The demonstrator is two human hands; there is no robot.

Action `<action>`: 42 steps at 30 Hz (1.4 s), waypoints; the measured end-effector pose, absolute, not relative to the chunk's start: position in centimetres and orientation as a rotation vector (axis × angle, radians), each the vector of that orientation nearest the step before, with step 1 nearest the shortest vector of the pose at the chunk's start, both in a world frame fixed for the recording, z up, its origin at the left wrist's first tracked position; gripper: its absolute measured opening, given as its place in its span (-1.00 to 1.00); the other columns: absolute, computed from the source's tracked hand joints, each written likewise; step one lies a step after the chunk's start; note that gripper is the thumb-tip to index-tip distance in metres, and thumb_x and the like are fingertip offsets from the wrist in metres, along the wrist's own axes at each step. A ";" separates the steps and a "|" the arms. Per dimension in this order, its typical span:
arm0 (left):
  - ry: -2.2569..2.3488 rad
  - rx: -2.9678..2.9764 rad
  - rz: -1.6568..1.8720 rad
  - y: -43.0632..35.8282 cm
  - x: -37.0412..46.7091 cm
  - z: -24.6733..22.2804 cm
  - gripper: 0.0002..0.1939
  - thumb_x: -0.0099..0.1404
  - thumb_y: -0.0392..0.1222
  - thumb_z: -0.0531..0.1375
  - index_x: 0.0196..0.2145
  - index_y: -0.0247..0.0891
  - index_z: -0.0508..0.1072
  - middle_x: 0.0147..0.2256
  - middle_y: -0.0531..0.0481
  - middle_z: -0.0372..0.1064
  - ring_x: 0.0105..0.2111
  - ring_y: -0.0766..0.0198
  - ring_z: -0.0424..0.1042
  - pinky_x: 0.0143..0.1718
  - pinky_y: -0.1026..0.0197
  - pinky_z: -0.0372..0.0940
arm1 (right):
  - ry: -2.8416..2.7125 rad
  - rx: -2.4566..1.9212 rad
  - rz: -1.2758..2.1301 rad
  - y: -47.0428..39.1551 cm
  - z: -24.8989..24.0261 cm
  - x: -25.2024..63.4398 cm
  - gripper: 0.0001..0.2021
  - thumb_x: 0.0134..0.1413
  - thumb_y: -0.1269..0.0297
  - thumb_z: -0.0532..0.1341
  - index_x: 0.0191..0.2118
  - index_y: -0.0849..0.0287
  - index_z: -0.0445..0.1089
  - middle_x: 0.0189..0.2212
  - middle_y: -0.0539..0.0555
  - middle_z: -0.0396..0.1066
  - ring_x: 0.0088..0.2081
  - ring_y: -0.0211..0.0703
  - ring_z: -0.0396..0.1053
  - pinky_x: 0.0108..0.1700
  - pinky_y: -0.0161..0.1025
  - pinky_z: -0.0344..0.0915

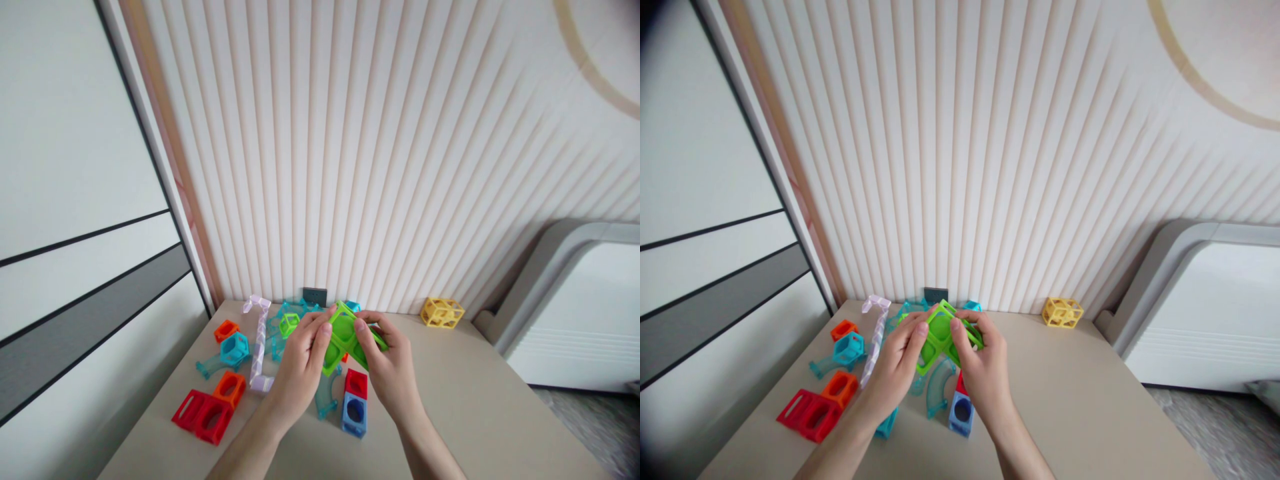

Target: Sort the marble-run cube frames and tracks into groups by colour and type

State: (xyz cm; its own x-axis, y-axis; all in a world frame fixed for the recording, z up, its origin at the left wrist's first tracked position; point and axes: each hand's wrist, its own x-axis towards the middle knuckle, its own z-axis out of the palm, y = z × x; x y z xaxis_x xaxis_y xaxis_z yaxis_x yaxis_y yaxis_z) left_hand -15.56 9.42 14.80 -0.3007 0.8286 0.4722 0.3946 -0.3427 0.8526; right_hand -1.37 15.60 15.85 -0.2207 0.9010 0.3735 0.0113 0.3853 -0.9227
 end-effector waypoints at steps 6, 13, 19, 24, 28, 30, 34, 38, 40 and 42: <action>1.524 1.607 1.673 9.4 -15.6 14.8 -0.61 0.52 -0.03 0.01 0.17 -0.12 0.45 0.10 -0.12 0.44 0.12 0.15 0.41 0.17 0.13 0.28 | -1.564 -0.843 1.069 15.9 15.8 -1.3 -0.64 0.14 -0.06 0.29 -0.25 0.20 0.51 -0.42 0.09 0.51 -0.42 -0.17 0.41 -0.47 -0.36 0.29; 1.545 1.612 1.569 9.1 -16.0 14.6 -0.52 0.51 0.02 0.01 0.31 -0.06 0.24 0.26 -0.08 0.30 0.25 0.15 0.29 0.28 0.07 0.18 | -1.573 -0.837 1.090 16.1 15.7 -1.1 -0.65 0.15 -0.05 0.29 -0.24 0.19 0.50 -0.43 0.08 0.51 -0.42 -0.17 0.41 -0.49 -0.37 0.25; 1.532 1.621 1.496 8.9 -16.4 14.6 -0.51 0.51 0.02 0.02 0.33 -0.03 0.20 0.26 -0.05 0.28 0.28 0.16 0.24 0.31 0.08 0.15 | -1.622 -0.850 0.994 16.0 16.0 -1.0 -0.66 0.17 -0.03 0.28 -0.31 0.19 0.52 -0.44 0.09 0.51 -0.40 -0.14 0.43 -0.49 -0.36 0.24; 1.518 1.700 1.479 9.0 -16.4 14.6 -0.57 0.53 -0.01 -0.01 0.28 -0.01 0.29 0.18 -0.07 0.33 0.24 0.16 0.27 0.29 0.07 0.18 | -1.616 -0.859 0.978 16.0 16.1 -1.0 -0.65 0.15 -0.04 0.28 -0.33 0.19 0.53 -0.47 0.08 0.51 -0.45 -0.17 0.39 -0.48 -0.35 0.26; 1.497 1.730 1.480 9.1 -16.4 14.5 -0.55 0.53 -0.03 -0.02 0.31 0.00 0.26 0.15 -0.09 0.34 0.20 0.14 0.31 0.25 0.04 0.24 | -1.606 -0.878 1.004 16.1 16.1 -0.9 -0.63 0.14 -0.06 0.29 -0.32 0.20 0.54 -0.50 0.07 0.50 -0.48 -0.19 0.36 -0.50 -0.35 0.24; 1.502 1.741 1.484 9.0 -16.4 14.5 -0.55 0.53 -0.04 -0.02 0.31 -0.01 0.26 0.15 -0.11 0.34 0.18 0.13 0.32 0.24 0.03 0.25 | -1.603 -0.881 1.015 16.2 16.0 -0.7 -0.62 0.13 -0.07 0.29 -0.33 0.20 0.54 -0.51 0.07 0.49 -0.49 -0.19 0.35 -0.50 -0.35 0.24; 1.517 1.752 1.477 8.9 -16.3 14.6 -0.55 0.53 -0.05 -0.02 0.31 0.00 0.26 0.15 -0.11 0.34 0.17 0.13 0.33 0.22 0.03 0.27 | -1.598 -0.890 1.021 16.3 16.1 -0.6 -0.60 0.12 -0.11 0.29 -0.35 0.20 0.54 -0.51 0.07 0.48 -0.49 -0.18 0.35 -0.51 -0.34 0.24; 1.531 1.734 1.498 8.9 -16.3 14.7 -0.56 0.53 -0.05 -0.02 0.30 -0.02 0.28 0.15 -0.11 0.34 0.18 0.14 0.33 0.23 0.04 0.25 | -1.599 -0.870 1.004 16.2 16.0 -0.9 -0.60 0.15 -0.10 0.28 -0.32 0.20 0.54 -0.47 0.08 0.51 -0.46 -0.15 0.39 -0.48 -0.33 0.27; 1.545 1.718 1.503 9.0 -16.4 14.8 -0.55 0.53 -0.05 -0.03 0.30 -0.03 0.28 0.17 -0.12 0.33 0.19 0.14 0.32 0.24 0.05 0.23 | -1.616 -0.847 1.011 16.2 16.0 -1.1 -0.60 0.18 -0.10 0.26 -0.27 0.20 0.55 -0.42 0.10 0.54 -0.42 -0.13 0.44 -0.43 -0.31 0.33; 1.555 1.711 1.517 9.1 -16.8 14.9 -0.56 0.53 -0.04 -0.03 0.29 -0.04 0.30 0.19 -0.12 0.32 0.21 0.13 0.31 0.25 0.05 0.23 | -1.636 -0.821 1.013 16.1 15.8 -1.1 -0.58 0.24 -0.10 0.20 -0.15 0.19 0.56 -0.32 0.13 0.58 -0.31 -0.07 0.50 -0.30 -0.26 0.42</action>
State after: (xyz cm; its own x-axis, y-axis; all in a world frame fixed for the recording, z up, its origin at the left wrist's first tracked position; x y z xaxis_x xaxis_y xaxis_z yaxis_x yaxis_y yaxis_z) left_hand -16.76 9.06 14.89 -0.1912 0.8731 0.4485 0.4695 -0.3199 0.8229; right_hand -1.13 16.13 15.82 -0.2676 0.8795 0.3936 0.0398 0.4183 -0.9074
